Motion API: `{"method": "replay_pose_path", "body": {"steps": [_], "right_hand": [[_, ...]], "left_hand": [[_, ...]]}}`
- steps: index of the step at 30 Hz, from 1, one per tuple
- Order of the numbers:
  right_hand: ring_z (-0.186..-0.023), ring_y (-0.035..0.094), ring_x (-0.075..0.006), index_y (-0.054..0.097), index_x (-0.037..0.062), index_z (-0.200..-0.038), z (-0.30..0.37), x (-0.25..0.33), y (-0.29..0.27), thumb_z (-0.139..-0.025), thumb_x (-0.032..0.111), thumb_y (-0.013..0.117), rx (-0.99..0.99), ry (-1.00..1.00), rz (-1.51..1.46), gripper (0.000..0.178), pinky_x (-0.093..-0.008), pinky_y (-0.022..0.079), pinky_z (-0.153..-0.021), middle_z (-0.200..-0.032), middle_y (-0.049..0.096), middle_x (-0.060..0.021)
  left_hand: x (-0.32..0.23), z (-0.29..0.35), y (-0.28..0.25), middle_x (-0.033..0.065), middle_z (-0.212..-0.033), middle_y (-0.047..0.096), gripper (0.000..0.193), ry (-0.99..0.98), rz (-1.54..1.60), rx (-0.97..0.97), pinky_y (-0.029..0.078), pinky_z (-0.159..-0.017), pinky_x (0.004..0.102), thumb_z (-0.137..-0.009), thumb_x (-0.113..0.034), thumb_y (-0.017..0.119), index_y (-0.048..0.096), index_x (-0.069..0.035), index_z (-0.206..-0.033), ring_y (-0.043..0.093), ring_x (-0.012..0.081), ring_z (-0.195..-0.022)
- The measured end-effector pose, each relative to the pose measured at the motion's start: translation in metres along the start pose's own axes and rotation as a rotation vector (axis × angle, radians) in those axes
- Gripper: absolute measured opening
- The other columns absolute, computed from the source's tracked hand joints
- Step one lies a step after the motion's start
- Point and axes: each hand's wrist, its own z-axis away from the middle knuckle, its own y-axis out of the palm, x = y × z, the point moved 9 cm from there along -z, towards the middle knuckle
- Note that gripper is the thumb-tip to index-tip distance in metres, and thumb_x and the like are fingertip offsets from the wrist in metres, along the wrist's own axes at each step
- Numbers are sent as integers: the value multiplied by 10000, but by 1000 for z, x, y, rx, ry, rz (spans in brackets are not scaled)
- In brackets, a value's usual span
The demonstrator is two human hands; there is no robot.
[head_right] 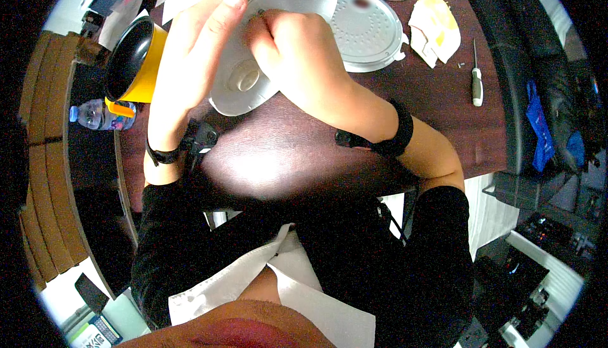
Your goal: The person assembles a white plastic appliance lid by inserting small metal pins and tightening them with a screwdriver. They handle the lid, a perforated insert, and a yellow cap, then use a screwdriver to secure the pins into the lid.
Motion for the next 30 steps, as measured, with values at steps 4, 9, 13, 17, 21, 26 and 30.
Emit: {"method": "replay_pose_path", "body": {"steps": [4,9,13,17,21,26,30], "right_hand": [[-446,466,-165,552,2,-765,17,-24,27,-909,193,458,199,569,-828,257,-284,363,-433,-545,486,-53],[-452,391,-119,543,-13,-860,26,-18,47,-937,194,427,356,769,-1473,249,-260,303,-419,-555,409,-8],[-434,466,-138,608,-23,-933,25,-20,30,-940,228,446,364,518,-936,299,-279,366,-422,-548,481,-29],[-535,627,-292,610,25,-895,12,7,-5,-891,228,548,93,21,80,212,-382,486,-495,-611,595,-139],[-559,618,-344,557,47,-739,12,32,-9,-869,228,583,-7,-318,490,225,-432,507,-518,-621,603,-149],[-554,622,-338,572,34,-739,6,41,-5,-872,212,568,16,-427,619,223,-426,512,-519,-624,609,-154],[-578,628,-354,580,25,-732,3,41,-2,-869,185,554,19,-404,639,212,-431,511,-528,-634,610,-178]], "left_hand": [[-4,0,-1,140,-918,621,421,-20,-3,47,431,-810,296,-985,-342,430,587,21,-1128,560,190,-862],[0,2,-8,100,-828,592,401,47,-18,-123,431,-772,303,-987,-344,433,596,17,-1051,528,175,-796],[-10,0,-2,119,-712,591,423,145,119,-30,442,-627,313,-971,-379,467,612,12,-896,562,184,-652],[-5,2,-5,164,-952,633,398,67,-6,6,428,-827,310,-968,-356,474,595,2,-1093,593,228,-897],[-2,3,-10,184,-1080,651,411,28,-41,0,419,-932,314,-962,-335,489,596,-12,-1193,602,251,-1037],[7,-1,-6,177,-1046,656,427,25,21,2,433,-892,319,-959,-350,488,604,16,-1146,608,248,-985],[-16,-7,-6,179,-930,638,334,174,193,127,493,-755,341,-943,-175,455,572,70,-1136,613,247,-834]]}}
